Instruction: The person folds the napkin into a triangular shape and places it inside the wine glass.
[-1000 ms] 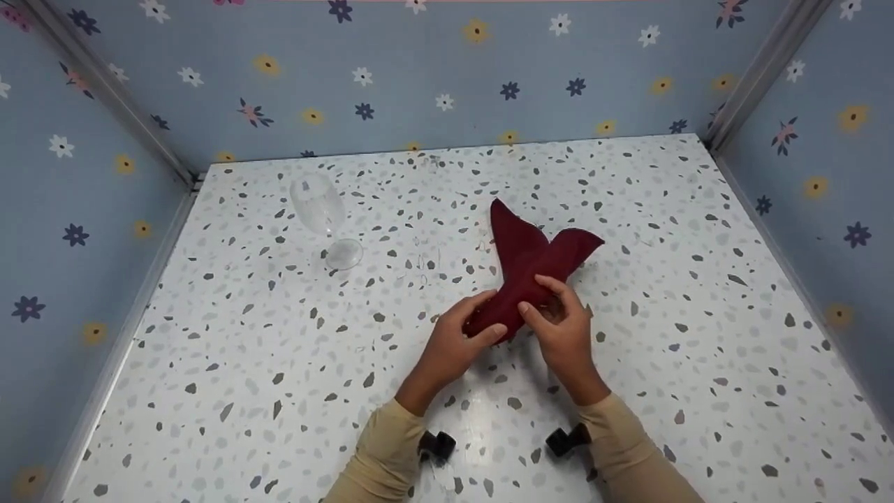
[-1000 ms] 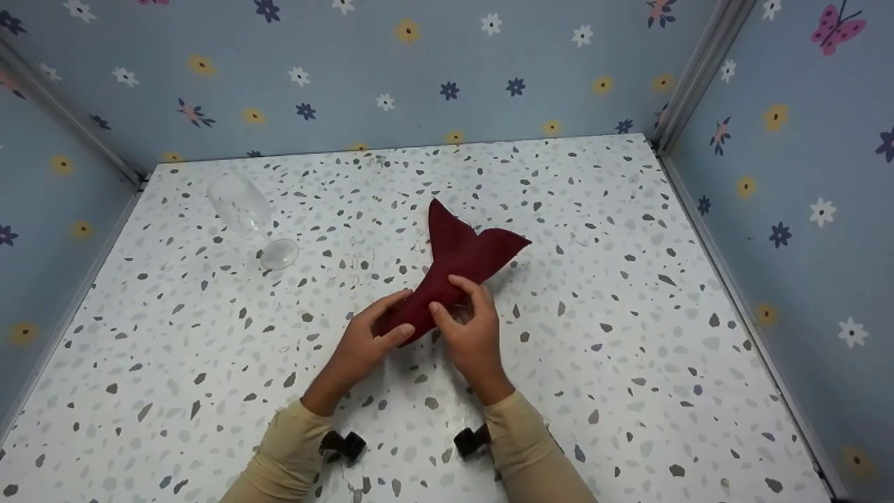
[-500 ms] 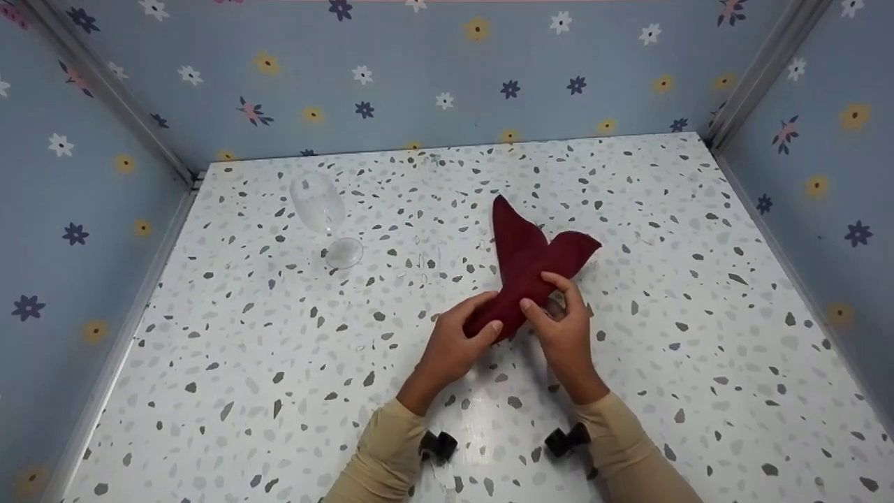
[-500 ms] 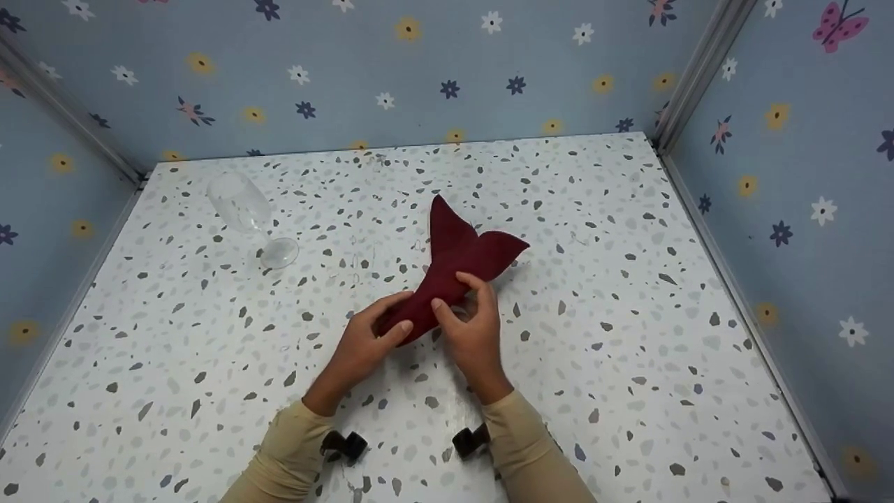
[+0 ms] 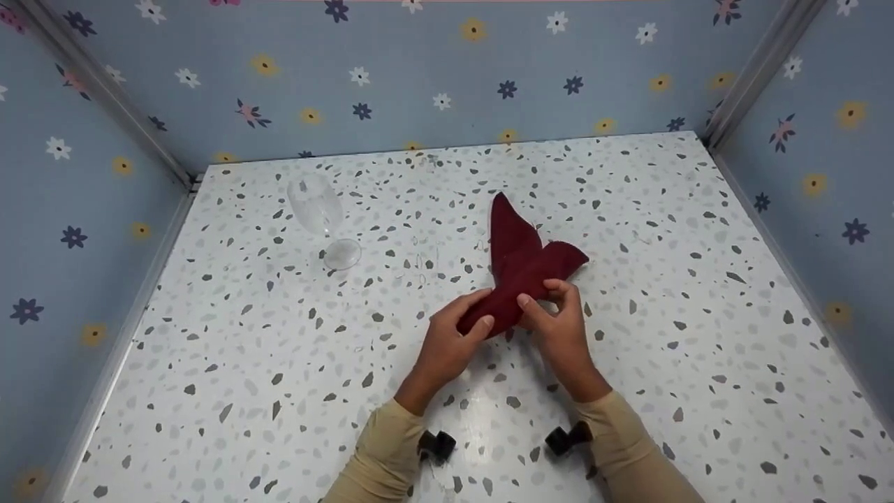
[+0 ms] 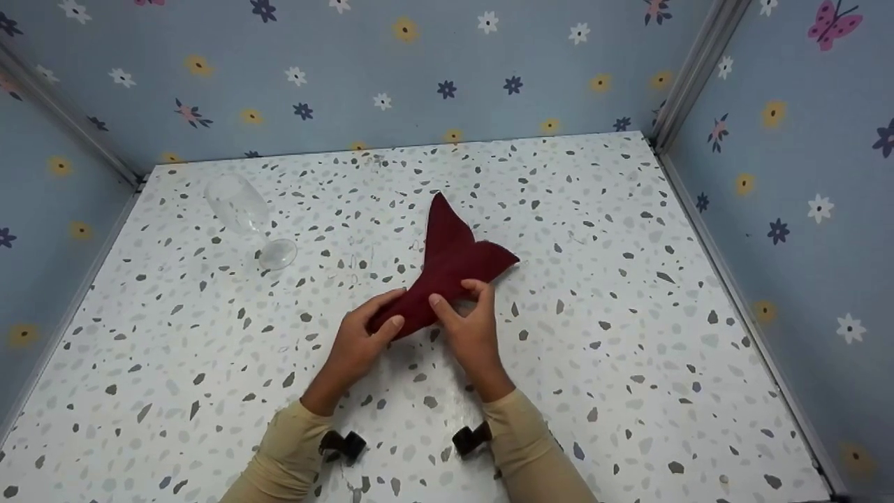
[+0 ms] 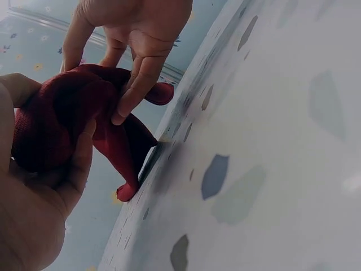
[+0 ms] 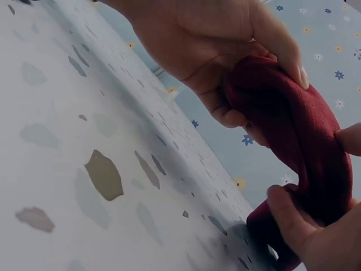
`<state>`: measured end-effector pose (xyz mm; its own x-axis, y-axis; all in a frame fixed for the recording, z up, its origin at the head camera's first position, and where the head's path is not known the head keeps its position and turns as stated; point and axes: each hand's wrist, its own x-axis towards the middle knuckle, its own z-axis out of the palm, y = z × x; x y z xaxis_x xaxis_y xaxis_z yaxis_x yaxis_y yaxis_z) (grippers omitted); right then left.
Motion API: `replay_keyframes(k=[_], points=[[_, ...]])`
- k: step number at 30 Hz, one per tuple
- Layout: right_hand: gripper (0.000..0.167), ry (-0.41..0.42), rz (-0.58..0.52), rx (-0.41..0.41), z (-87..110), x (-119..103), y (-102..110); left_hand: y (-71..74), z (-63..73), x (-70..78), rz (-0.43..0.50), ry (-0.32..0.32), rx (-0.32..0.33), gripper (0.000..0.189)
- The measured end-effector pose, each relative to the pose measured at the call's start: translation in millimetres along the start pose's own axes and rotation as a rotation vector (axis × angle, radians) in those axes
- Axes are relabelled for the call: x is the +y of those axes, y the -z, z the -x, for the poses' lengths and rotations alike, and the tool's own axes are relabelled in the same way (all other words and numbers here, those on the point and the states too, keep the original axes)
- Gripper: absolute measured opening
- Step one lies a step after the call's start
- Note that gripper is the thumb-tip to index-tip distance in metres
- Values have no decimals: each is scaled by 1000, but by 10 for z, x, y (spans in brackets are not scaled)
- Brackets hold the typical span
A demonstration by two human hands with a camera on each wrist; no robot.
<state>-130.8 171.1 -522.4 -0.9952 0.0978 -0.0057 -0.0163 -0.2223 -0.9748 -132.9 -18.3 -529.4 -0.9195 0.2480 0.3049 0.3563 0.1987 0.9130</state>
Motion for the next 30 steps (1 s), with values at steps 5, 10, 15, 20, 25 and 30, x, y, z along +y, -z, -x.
replay_keyframes(k=[5, 10, 15, 20, 25, 30], points=[[73, -139, 89, -62, -10, -13, 3, 13, 5, 20, 12, -14, 32, 40], [76, -202, 96, -127, -6, -20, 1, 5, 16, 34, 18, -13, 30, 42], [76, -186, -8, -114, 7, -55, -9, -17, 20, 49, 43, 3, 15, 42], [75, -145, -55, -44, -3, -73, 12, -39, 24, 48, 43, 5, 3, 41], [79, -71, -51, 33, -8, -77, 41, -41, 27, 47, 53, 26, 1, 37], [91, 78, -49, -1, -3, -48, 52, 3, 29, 271, 58, 66, 2, 35]])
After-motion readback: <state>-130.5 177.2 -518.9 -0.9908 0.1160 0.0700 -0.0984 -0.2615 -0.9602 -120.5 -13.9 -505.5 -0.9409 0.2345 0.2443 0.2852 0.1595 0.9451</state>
